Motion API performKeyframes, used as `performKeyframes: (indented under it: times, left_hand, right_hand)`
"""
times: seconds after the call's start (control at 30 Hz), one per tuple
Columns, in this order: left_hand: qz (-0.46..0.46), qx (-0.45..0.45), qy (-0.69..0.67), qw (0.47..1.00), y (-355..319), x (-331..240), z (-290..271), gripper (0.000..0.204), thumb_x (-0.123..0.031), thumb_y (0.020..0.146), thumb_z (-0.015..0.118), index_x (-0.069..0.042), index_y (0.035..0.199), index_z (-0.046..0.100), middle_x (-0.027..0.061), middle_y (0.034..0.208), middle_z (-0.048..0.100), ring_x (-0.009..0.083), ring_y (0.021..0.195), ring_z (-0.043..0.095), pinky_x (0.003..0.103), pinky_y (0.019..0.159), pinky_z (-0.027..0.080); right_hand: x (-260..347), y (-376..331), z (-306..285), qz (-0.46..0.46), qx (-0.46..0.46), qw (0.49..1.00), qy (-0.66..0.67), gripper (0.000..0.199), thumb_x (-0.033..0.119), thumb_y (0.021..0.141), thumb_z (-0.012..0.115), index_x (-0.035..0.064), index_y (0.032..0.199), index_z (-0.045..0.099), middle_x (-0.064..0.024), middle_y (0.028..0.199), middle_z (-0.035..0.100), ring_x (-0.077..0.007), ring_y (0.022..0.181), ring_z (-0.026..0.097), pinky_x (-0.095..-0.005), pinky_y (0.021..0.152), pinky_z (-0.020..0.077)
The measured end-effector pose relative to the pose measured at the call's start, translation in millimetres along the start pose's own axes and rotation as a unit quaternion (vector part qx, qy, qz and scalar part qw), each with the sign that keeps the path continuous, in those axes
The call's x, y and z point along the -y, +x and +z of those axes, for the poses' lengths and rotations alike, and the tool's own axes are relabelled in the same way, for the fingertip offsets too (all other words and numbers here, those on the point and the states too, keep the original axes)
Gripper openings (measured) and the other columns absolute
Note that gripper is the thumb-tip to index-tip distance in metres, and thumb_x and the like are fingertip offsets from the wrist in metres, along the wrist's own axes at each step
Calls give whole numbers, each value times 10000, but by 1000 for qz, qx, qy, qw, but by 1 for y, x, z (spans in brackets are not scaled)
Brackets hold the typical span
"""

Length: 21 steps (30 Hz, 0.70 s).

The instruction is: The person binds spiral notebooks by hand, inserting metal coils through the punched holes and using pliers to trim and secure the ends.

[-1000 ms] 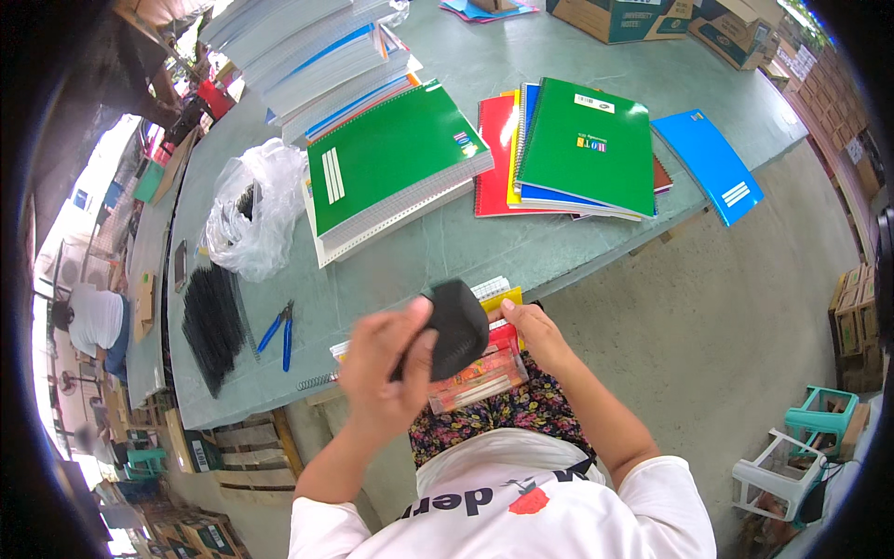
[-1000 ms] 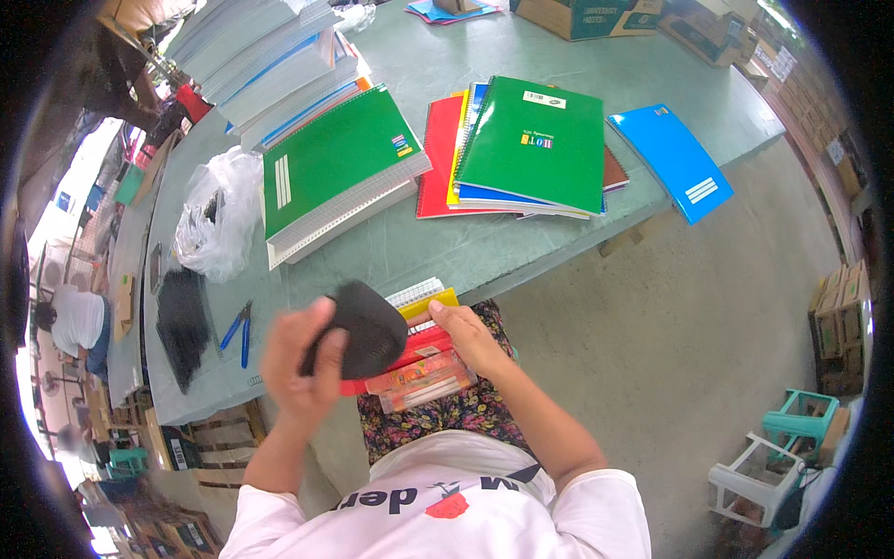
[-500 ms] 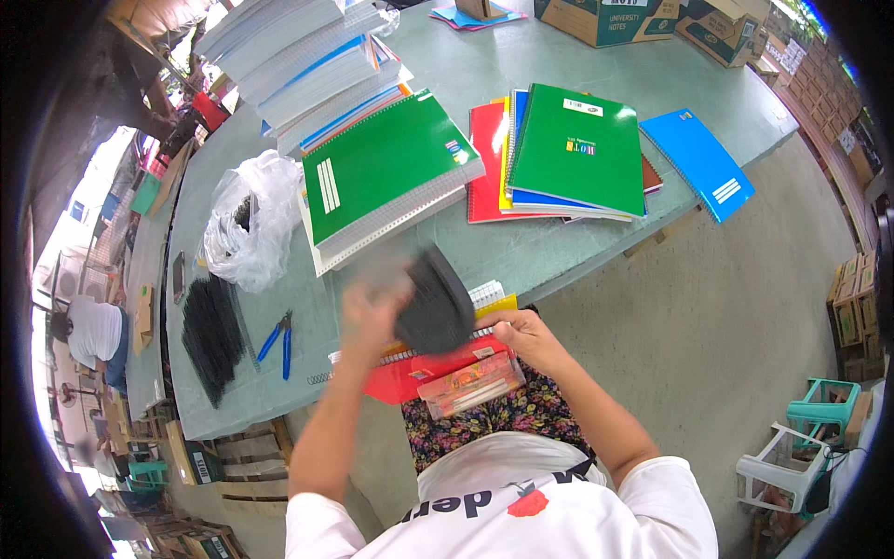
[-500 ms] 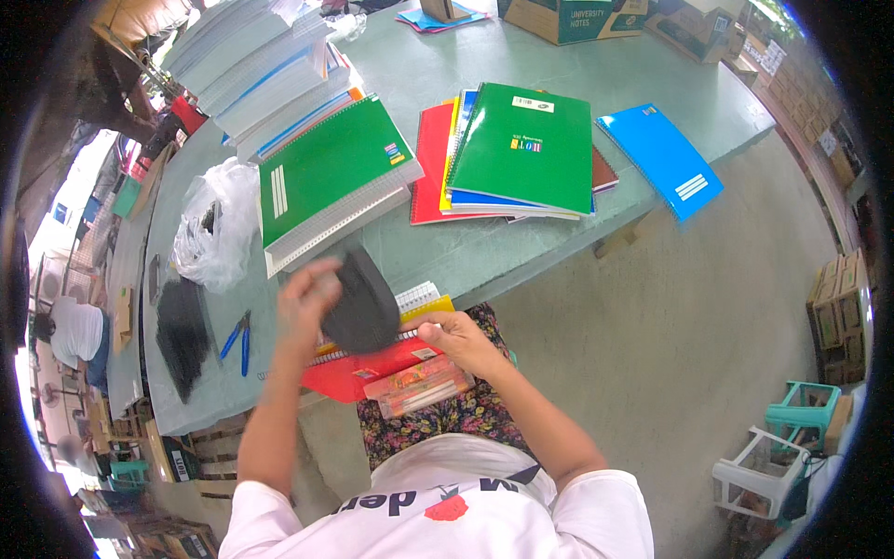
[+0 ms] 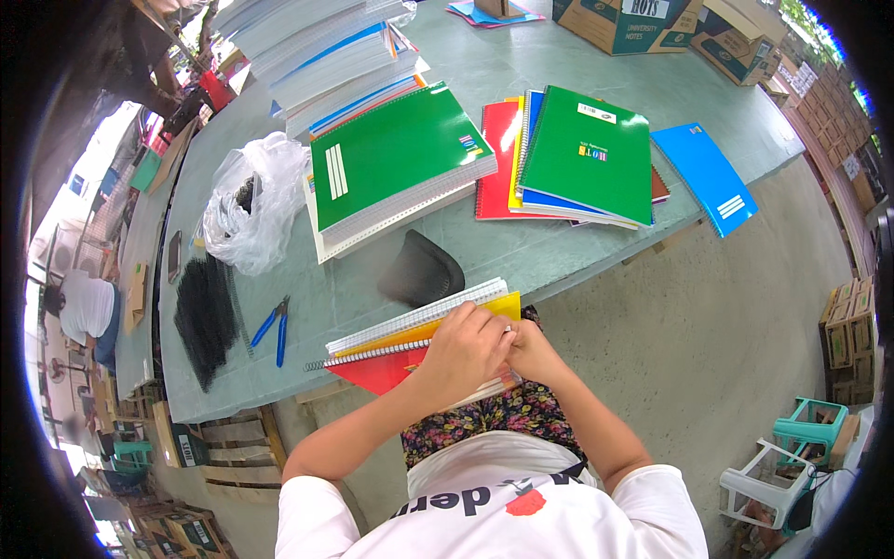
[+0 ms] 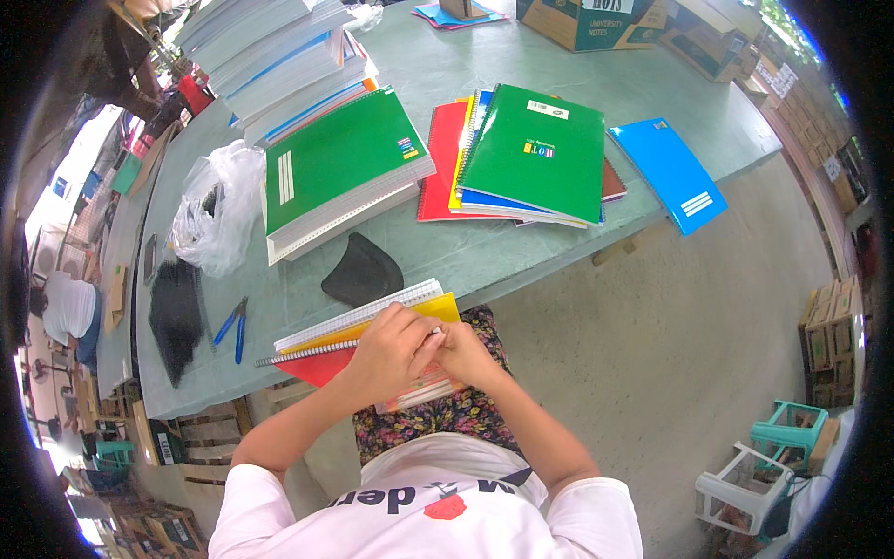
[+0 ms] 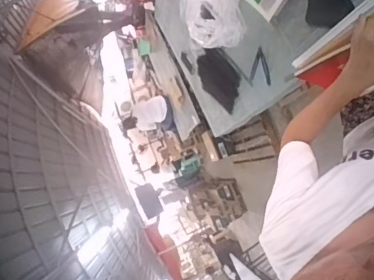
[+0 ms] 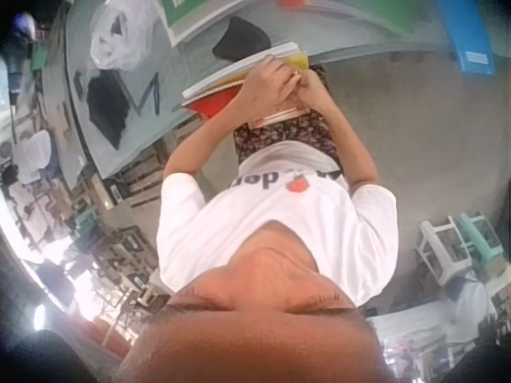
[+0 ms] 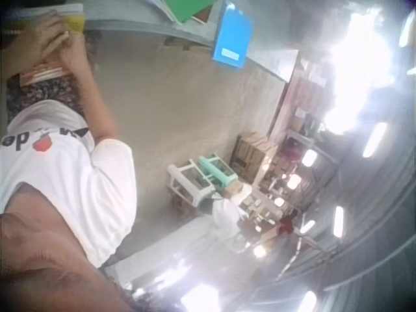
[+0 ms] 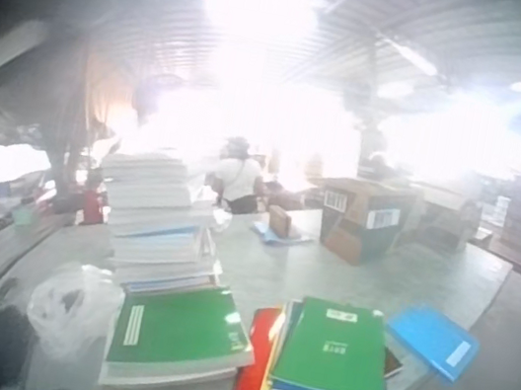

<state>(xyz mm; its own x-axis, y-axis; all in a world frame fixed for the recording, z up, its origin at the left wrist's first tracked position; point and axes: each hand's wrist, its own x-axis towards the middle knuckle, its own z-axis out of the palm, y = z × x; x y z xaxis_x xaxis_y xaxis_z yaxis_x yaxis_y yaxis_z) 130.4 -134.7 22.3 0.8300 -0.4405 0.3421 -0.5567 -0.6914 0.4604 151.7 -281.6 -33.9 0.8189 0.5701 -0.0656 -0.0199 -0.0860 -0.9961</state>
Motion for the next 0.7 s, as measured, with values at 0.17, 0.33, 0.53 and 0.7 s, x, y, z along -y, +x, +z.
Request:
performKeyframes:
  times: [0.17, 0.33, 0.53, 0.7]
  left_hand:
    - [29, 37, -16, 999, -2, 5, -15, 131, -52, 764, 579, 14, 877, 596, 142, 823, 565, 303, 797, 524, 372, 730, 440]
    - [-12, 44, -87, 995, -7, 7, -19, 150, -44, 756, 581, 17, 893, 597, 146, 818, 568, 309, 799, 525, 380, 732, 443]
    - [-7, 12, -48, 999, -14, 7, -22, 142, -40, 720, 598, 5, 855, 608, 135, 798, 571, 299, 790, 528, 385, 708, 447]
    - [-36, -10, -84, 996, -9, 9, -23, 155, -64, 679, 636, -23, 824, 604, 120, 787, 558, 299, 792, 514, 376, 721, 436]
  right_hand:
    - [-1, 1, 7, -64, -28, 997, -24, 97, -6, 801, 489, -4, 799, 586, -45, 607, 610, -71, 512, 542, -254, 480, 448]
    - [17, -1, 11, -47, -21, 998, -39, 114, -12, 817, 468, 0, 851, 577, -48, 602, 609, -83, 471, 549, -248, 447, 440]
    - [17, 1, 17, 34, 23, 997, -68, 180, 0, 776, 528, -26, 946, 577, -130, 755, 639, -221, 679, 623, -340, 629, 469]
    - [-8, -2, 24, -6, -54, 990, -133, 186, -17, 766, 519, -5, 936, 593, -159, 747, 625, -195, 691, 623, -319, 627, 466]
